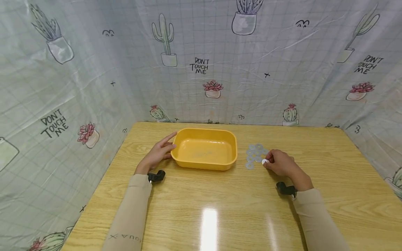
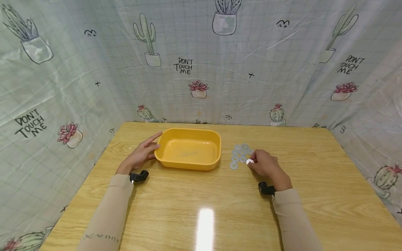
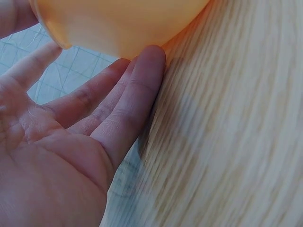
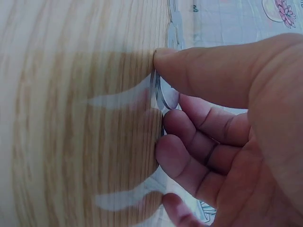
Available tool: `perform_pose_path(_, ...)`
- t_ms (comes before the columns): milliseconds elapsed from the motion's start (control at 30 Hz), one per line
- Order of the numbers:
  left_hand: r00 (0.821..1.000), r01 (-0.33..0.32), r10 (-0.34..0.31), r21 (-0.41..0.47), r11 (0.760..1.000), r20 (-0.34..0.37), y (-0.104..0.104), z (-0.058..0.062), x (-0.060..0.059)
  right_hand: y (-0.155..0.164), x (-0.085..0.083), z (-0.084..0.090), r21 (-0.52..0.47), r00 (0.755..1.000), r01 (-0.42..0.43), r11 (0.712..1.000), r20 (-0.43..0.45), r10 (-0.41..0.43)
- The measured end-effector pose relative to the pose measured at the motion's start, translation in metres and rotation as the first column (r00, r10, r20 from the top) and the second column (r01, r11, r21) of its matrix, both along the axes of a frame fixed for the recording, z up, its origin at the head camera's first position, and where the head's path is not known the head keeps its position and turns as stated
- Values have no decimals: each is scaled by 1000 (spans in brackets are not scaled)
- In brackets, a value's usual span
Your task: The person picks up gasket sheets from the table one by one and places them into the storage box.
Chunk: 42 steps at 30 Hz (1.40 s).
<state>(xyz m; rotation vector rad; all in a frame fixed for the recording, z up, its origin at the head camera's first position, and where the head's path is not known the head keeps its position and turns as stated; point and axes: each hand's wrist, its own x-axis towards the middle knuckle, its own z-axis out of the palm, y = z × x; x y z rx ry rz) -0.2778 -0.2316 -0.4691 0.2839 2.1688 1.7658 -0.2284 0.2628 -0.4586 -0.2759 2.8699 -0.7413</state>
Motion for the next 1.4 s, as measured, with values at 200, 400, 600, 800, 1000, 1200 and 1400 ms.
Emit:
perform_pose_path(200,1000,1,-1,20,1000,2,0,-1,0,0,-1,-1,4,999,-24,1000,-24,24)
perform_pose_path(400,1000,1,-2,20,1000,6,0,-1,1,2,-1,-4,-26,999,-36,999,-42,34)
perform_pose_path(600,1000,2,-2,16,1000,5,1,-1,2,4,-2,-6,-80,998,-47,996,-53,43)
perform_pose_path(800,1000,10,-10,27,1000,5,1,-1,2,6,-2,-7,-106,998,-44,993,-59,38)
perform_pose_path(1000,1000,19,-19,17,1000,-3,0,-1,2,5,-2,-5,-130,997,-34,991,-80,24)
perform_pose_path(1200,1000,24,-24,16,1000,-6,-1,0,2,5,-2,-7,-131,994,-8,991,-106,-6)
perform_pose_path(1400,1000,23,-23,16,1000,-13,0,0,2,4,-3,-9,-157,994,21,987,-100,-37)
